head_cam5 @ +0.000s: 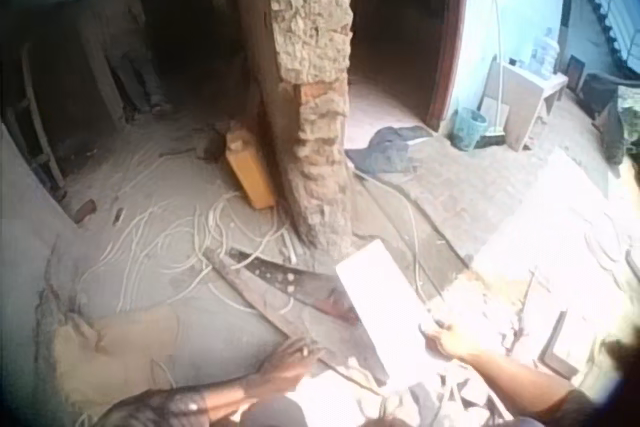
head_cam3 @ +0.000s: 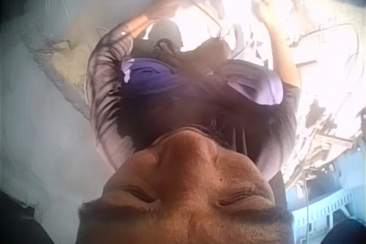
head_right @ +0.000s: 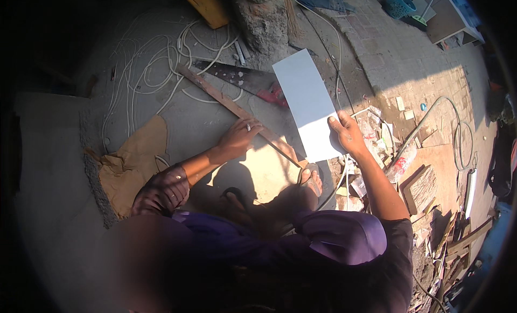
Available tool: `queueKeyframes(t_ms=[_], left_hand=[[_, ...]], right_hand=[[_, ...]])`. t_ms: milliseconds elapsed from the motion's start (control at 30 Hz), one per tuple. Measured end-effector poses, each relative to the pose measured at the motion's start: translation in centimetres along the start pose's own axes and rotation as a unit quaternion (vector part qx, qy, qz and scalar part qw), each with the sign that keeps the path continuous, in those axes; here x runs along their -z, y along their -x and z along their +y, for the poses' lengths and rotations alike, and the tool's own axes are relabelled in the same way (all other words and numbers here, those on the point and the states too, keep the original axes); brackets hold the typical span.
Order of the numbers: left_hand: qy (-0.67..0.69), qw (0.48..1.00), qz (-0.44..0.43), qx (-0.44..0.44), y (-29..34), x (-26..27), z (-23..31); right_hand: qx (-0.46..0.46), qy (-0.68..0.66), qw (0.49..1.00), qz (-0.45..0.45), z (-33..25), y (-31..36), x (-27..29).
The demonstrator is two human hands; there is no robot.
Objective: The person sits on the floor and uses a hand saw to cut a piece of wood. After cutting, they pick up the cut piece and walk through a cluttered construction area, carrying the wood to another location.
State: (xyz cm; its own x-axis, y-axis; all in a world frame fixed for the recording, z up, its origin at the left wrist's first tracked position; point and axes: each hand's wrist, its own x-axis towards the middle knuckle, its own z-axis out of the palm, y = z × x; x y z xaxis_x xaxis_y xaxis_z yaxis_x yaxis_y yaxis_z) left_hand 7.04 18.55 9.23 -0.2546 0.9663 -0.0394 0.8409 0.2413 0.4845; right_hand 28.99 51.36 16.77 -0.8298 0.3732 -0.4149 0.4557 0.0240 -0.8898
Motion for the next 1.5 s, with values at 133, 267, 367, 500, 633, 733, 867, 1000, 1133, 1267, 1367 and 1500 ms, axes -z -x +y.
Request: queueKeyframes(t_ms=[133,267,367,500,633,733,867,1000,1133,1267,1367,1500], left_hand=[[-0.093,0.993,0.02,-0.074,-2.1,-3.4,-2.2],[-0.096,0.995,-0.02,-0.013,-6.0,-0.8,-3.3],[-0.045,0.987,0.078,0.133,-6.6,-0.3,-1.9],[0.186,0.875,0.023,0.445,-5.2,-3.4,-2.4],[0.497,0.652,0.006,0.572,-4.7,-10.3,-0.9],[0.515,0.622,0.132,0.574,-6.2,-15.1,0.9],[0.646,0.533,0.201,0.508,-7.5,-13.0,5.4],[0.663,0.571,0.222,0.431,-4.1,-15.7,1.4],[0.43,0.592,0.281,0.621,-4.1,-13.3,3.4],[0.387,0.619,0.365,0.578,-1.3,-10.4,4.1],[0.31,0.659,0.403,0.554,-0.5,-8.6,4.0],[0.225,0.692,0.397,0.56,0.3,-6.6,4.7]], right_hand=[[0.021,-0.16,0.986,0.042,4.4,4.8,-1.8],[0.019,-0.042,0.994,0.095,6.5,7.1,-2.6],[0.046,0.035,0.991,0.121,7.1,7.0,-2.2],[0.025,0.072,0.991,0.109,6.7,6.3,-1.3],[0.041,0.035,0.997,0.059,7.4,4.6,-0.7],[0.059,0.011,0.998,0.025,7.6,2.5,-1.7],[0.036,0.044,0.998,0.006,7.2,2.0,-0.5],[0.047,0.065,0.994,-0.08,5.2,0.6,-1.6],[0.084,0.064,0.993,-0.055,6.9,-0.1,-2.8],[0.085,-0.075,0.991,-0.073,9.8,-1.1,-8.9],[0.086,-0.062,0.982,-0.159,9.3,-0.9,-14.1],[0.068,-0.201,0.946,-0.245,8.6,0.0,-17.9]])
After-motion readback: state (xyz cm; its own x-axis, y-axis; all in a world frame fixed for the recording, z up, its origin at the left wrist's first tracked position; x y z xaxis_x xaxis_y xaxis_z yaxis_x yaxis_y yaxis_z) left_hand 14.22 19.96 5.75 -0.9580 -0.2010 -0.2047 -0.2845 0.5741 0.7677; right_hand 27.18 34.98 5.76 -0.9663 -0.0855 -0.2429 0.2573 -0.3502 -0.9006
